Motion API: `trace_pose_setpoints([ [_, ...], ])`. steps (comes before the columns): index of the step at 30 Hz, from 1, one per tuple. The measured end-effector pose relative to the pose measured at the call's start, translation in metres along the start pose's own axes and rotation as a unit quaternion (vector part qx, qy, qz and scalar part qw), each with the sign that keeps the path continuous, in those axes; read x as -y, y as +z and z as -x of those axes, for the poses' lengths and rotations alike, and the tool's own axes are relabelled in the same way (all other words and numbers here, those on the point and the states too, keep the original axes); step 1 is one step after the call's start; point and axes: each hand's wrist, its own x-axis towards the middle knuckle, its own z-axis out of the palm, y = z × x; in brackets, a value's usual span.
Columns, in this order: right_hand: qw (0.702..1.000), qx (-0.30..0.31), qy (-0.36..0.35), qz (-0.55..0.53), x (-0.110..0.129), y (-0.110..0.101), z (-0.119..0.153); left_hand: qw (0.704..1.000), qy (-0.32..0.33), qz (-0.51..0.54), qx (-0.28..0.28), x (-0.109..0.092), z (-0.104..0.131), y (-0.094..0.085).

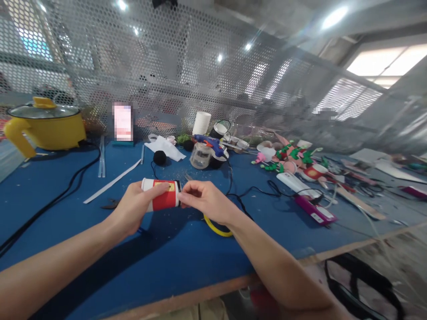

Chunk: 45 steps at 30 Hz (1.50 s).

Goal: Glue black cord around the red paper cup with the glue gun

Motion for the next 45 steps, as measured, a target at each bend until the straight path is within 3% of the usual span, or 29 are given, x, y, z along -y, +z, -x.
trace_pose_setpoints([
  [5, 0.999, -0.015, -0.021, -0.027, 0.001, -0.001, -0.002, 0.997, 0.059, -0.031, 0.024, 0.002, 0.003, -0.001],
  [11, 0.988, -0.144, -0.021, -0.055, -0.006, -0.008, -0.011, 0.970, 0.175, -0.167, 0.034, -0.001, 0.010, -0.006],
  [16, 0.990, -0.046, 0.006, -0.131, -0.011, -0.002, -0.012, 0.949, 0.206, -0.227, 0.077, -0.001, 0.010, -0.010],
  [19, 0.985, -0.027, 0.021, -0.168, -0.012, 0.002, -0.014, 0.944, 0.199, -0.239, 0.106, -0.002, 0.005, -0.012],
  [24, 0.979, -0.097, 0.014, -0.181, -0.015, -0.002, -0.019, 0.945, 0.150, -0.236, 0.172, -0.005, -0.009, -0.016],
  [30, 0.989, -0.112, -0.083, -0.047, -0.016, -0.003, -0.018, 0.953, 0.097, -0.213, 0.190, -0.002, -0.016, -0.018],
  [34, 0.978, -0.084, -0.182, 0.062, -0.015, 0.000, -0.013, 0.953, 0.087, -0.202, 0.210, 0.000, -0.014, -0.017],
  [39, 0.955, -0.052, -0.254, 0.144, -0.015, 0.005, -0.008, 0.975, 0.070, -0.135, 0.164, 0.004, -0.017, -0.017],
  [42, 0.962, -0.054, -0.245, 0.111, -0.018, 0.006, -0.009, 0.984, 0.056, -0.109, 0.127, 0.008, -0.018, -0.017],
  [45, 0.973, -0.050, -0.217, 0.065, -0.020, 0.005, -0.010, 0.987, 0.049, -0.093, 0.125, 0.011, -0.019, -0.017],
])
